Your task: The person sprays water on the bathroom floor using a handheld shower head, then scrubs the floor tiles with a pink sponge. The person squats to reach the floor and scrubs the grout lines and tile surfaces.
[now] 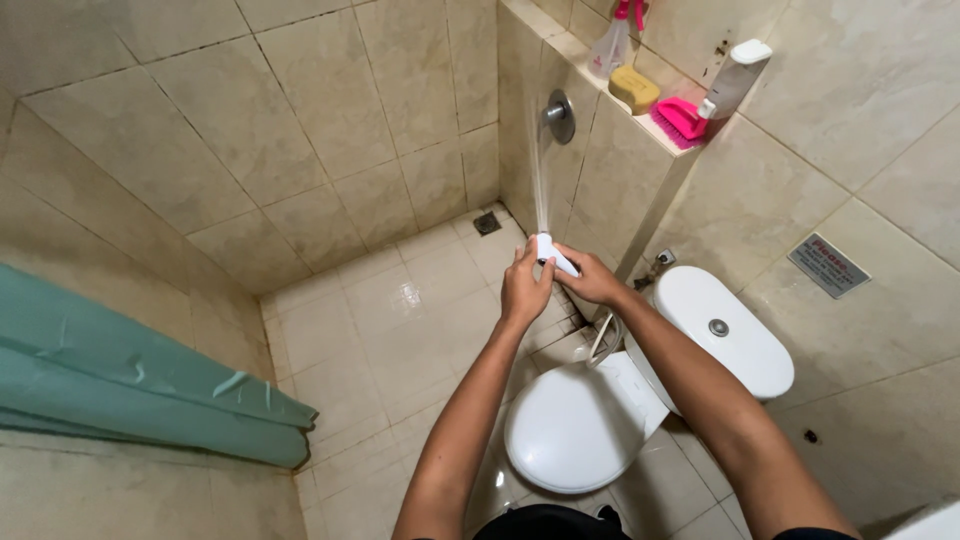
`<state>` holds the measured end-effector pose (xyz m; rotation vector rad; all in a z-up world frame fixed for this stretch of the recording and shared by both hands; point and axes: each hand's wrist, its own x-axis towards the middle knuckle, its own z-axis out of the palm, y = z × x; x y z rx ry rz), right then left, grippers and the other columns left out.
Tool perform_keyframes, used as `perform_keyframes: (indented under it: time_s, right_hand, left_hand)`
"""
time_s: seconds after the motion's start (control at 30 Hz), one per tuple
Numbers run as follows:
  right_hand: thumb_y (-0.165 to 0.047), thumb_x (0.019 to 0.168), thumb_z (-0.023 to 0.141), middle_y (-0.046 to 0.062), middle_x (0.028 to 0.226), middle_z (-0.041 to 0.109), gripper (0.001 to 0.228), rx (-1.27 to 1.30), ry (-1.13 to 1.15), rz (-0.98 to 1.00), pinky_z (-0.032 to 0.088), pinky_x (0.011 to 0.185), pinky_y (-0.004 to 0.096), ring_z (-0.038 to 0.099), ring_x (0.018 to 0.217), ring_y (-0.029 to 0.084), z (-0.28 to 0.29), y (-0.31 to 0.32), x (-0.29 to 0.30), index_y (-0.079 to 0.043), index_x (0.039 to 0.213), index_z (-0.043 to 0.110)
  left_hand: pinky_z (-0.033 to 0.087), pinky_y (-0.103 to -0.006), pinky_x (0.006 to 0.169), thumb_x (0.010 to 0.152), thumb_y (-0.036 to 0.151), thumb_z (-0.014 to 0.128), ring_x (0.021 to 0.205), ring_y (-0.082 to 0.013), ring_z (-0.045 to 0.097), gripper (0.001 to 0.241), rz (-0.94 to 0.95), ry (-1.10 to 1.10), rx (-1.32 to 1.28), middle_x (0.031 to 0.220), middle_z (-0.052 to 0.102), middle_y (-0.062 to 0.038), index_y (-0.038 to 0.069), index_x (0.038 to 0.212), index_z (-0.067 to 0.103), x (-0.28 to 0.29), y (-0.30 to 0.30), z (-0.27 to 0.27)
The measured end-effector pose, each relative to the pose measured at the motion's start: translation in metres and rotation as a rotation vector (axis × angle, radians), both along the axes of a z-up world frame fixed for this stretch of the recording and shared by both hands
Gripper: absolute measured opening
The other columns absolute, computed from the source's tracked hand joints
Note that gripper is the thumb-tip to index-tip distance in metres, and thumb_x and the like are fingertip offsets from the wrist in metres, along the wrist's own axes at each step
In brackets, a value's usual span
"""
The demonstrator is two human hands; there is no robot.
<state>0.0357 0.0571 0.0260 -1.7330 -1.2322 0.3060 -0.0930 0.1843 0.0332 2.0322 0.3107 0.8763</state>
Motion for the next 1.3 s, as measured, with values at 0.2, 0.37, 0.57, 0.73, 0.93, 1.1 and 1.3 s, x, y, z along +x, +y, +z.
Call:
perform_keyframes:
  time_s: [0.2, 0.37, 0.57, 0.73, 0.93, 1.1, 1.3]
  right_hand:
    - [-0.023, 0.096, 0.069, 0.011, 0.123, 0.073, 0.057, -0.066, 0.009, -0.047, 0.051, 0.096, 0.032, 0.065, 0.106, 0.014, 0.005, -0.001, 0.0, -0.007, 0.148, 0.053]
    - [-0.023, 0.097, 0.069, 0.011, 0.123, 0.073, 0.055, -0.024, 0.01, -0.013, 0.052, 0.096, 0.033, 0.063, 0.106, 0.014, 0.01, -0.002, 0.0, -0.006, 0.148, 0.053]
    - [-0.022, 0.098, 0.068, 0.01, 0.128, 0.071, 0.054, 0.008, -0.016, 0.025, 0.051, 0.098, 0.033, 0.063, 0.11, 0.014, 0.014, -0.005, -0.001, -0.005, 0.147, 0.053]
    - [-0.021, 0.097, 0.068, 0.011, 0.129, 0.071, 0.057, -0.005, 0.011, 0.042, 0.05, 0.099, 0.033, 0.062, 0.111, 0.014, 0.011, -0.006, 0.002, -0.006, 0.149, 0.051]
    - [-0.021, 0.096, 0.068, 0.012, 0.125, 0.072, 0.058, -0.036, -0.051, 0.014, 0.051, 0.096, 0.033, 0.065, 0.107, 0.014, 0.014, -0.009, 0.0, -0.008, 0.149, 0.051]
    - [-0.023, 0.097, 0.069, 0.012, 0.125, 0.073, 0.056, -0.04, -0.007, 0.011, 0.052, 0.096, 0.033, 0.065, 0.107, 0.014, 0.012, -0.01, 0.0, -0.01, 0.149, 0.052]
    - [-0.023, 0.096, 0.069, 0.013, 0.13, 0.071, 0.061, -0.04, 0.006, 0.02, 0.05, 0.099, 0.034, 0.065, 0.112, 0.016, 0.004, -0.011, 0.006, -0.008, 0.151, 0.049]
  left_hand:
    - [0.047, -0.0461, 0.107, 0.096, 0.026, 0.067, 0.138, -0.0492, 0.049, 0.056, 0.008, 0.043, -0.017, 0.137, 0.06, -0.028, -0.001, 0.144, 0.055, -0.005, -0.003, 0.013]
    - [0.046, -0.046, 0.111, 0.097, 0.025, 0.068, 0.135, -0.0504, 0.05, 0.053, 0.005, -0.051, 0.02, 0.138, 0.062, -0.028, -0.002, 0.142, 0.058, -0.002, -0.003, 0.009]
    - [0.047, -0.0455, 0.11, 0.097, 0.025, 0.068, 0.137, -0.0504, 0.049, 0.055, 0.005, -0.043, 0.001, 0.137, 0.062, -0.028, -0.002, 0.143, 0.056, -0.005, -0.007, 0.014]
    - [0.046, -0.046, 0.109, 0.096, 0.024, 0.068, 0.136, -0.0505, 0.048, 0.054, 0.005, -0.04, -0.005, 0.139, 0.061, -0.028, -0.002, 0.142, 0.057, -0.005, -0.01, 0.016]
    - [0.047, -0.0449, 0.11, 0.096, 0.024, 0.068, 0.139, -0.0488, 0.048, 0.055, 0.005, -0.016, -0.031, 0.138, 0.061, -0.028, -0.001, 0.144, 0.055, -0.005, -0.012, 0.015]
    - [0.046, -0.045, 0.11, 0.096, 0.023, 0.068, 0.139, -0.0491, 0.047, 0.054, 0.017, -0.043, -0.002, 0.141, 0.06, -0.027, -0.002, 0.143, 0.056, -0.002, -0.012, 0.009]
    - [0.046, -0.0441, 0.11, 0.096, 0.025, 0.067, 0.141, -0.0474, 0.046, 0.057, 0.02, 0.0, -0.035, 0.142, 0.06, -0.023, -0.002, 0.144, 0.055, -0.003, -0.016, 0.009]
